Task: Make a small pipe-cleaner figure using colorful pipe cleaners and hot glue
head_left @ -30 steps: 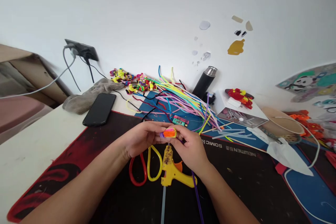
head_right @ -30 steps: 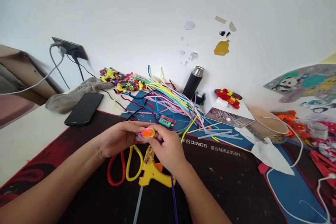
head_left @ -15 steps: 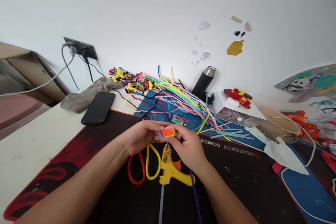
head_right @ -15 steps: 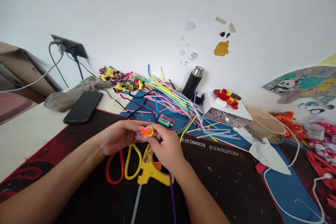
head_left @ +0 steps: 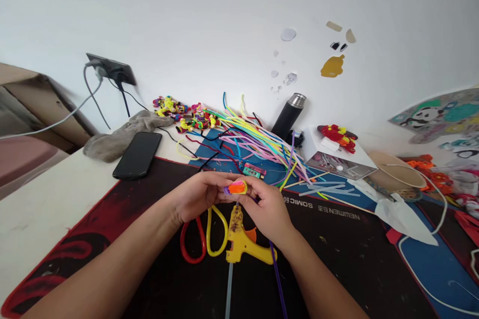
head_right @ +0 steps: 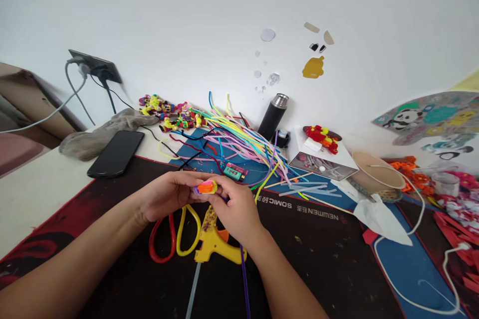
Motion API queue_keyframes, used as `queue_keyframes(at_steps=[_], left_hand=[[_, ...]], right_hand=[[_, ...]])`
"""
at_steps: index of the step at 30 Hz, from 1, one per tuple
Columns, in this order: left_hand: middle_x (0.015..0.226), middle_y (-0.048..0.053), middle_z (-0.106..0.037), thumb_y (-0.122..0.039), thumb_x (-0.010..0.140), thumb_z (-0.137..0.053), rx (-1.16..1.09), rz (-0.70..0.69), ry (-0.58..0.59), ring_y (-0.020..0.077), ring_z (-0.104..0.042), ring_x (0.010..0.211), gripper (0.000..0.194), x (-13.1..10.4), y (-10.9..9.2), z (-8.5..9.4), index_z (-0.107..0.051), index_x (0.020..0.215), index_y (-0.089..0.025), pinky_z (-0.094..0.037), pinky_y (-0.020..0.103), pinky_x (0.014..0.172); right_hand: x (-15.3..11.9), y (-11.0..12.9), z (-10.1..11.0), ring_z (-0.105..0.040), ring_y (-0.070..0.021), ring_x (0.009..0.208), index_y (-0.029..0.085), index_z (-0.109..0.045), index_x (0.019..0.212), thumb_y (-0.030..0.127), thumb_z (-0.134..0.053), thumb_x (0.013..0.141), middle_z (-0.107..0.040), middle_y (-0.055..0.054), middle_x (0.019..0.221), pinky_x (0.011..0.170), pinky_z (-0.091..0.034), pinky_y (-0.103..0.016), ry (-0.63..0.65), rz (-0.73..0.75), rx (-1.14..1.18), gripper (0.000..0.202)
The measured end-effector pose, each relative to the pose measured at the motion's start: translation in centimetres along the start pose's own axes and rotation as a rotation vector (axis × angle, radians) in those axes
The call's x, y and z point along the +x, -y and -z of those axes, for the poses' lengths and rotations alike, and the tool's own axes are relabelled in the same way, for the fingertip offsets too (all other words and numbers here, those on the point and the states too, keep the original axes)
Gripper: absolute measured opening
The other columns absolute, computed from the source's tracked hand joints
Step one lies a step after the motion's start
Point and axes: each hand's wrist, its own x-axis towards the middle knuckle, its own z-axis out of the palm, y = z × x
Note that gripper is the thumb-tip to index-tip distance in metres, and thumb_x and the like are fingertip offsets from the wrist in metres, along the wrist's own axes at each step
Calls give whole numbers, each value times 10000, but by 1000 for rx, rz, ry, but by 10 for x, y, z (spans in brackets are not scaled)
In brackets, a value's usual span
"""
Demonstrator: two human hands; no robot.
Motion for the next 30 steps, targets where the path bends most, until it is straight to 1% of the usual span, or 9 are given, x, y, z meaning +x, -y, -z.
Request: queue_keyframes(at_steps=[4,6,11,16,26,30], left_hand=[[1129,183,-852,-159,869,-718,22,2,-37,249,-797,996,355,0,1,1,-844,1191,-81,-561,317,994],[1122,182,-853,-165,866,-724,25,-1,-38,253,-792,1010,348,0,1,1,-848,1180,-82,-557,317,991],[1109,169,-856,-159,856,-725,33,-10,-19,253,-789,1000,337,-1,0,1,-856,1161,-96,-550,323,984],[1120,173,-852,-164,859,-733,31,-7,-24,264,-786,1022,329,-1,0,2,-854,1157,-96,-538,343,1007],[1139,180,-848,-158,855,-722,33,-3,-38,248,-782,994,356,-1,0,0,-849,1179,-82,-560,318,977],[1140,183,-848,-140,865,-710,22,-6,-17,251,-788,999,354,-1,0,1,-846,1186,-77,-564,307,959]], right_hand=[[0,2,0,-488,-147,608,219,-809,1152,256,-687,932,-614,25,699,601,-371,-263,9,-4,21,255],[0,3,0,-495,-148,611,223,-805,1163,252,-685,930,-632,21,715,606,-380,-262,13,-10,29,264],[0,3,-1,-483,-142,602,220,-805,1134,254,-700,929,-585,38,682,599,-367,-259,8,-15,25,233],[0,3,-1,-485,-138,595,213,-802,1149,249,-701,931,-579,45,674,597,-370,-256,11,-18,29,243],[1,4,0,-521,-134,606,206,-800,1166,226,-709,938,-634,37,704,606,-402,-247,18,-9,14,247],[0,5,0,-532,-140,608,207,-798,1148,233,-704,935,-643,31,702,608,-408,-250,19,-4,13,234]])
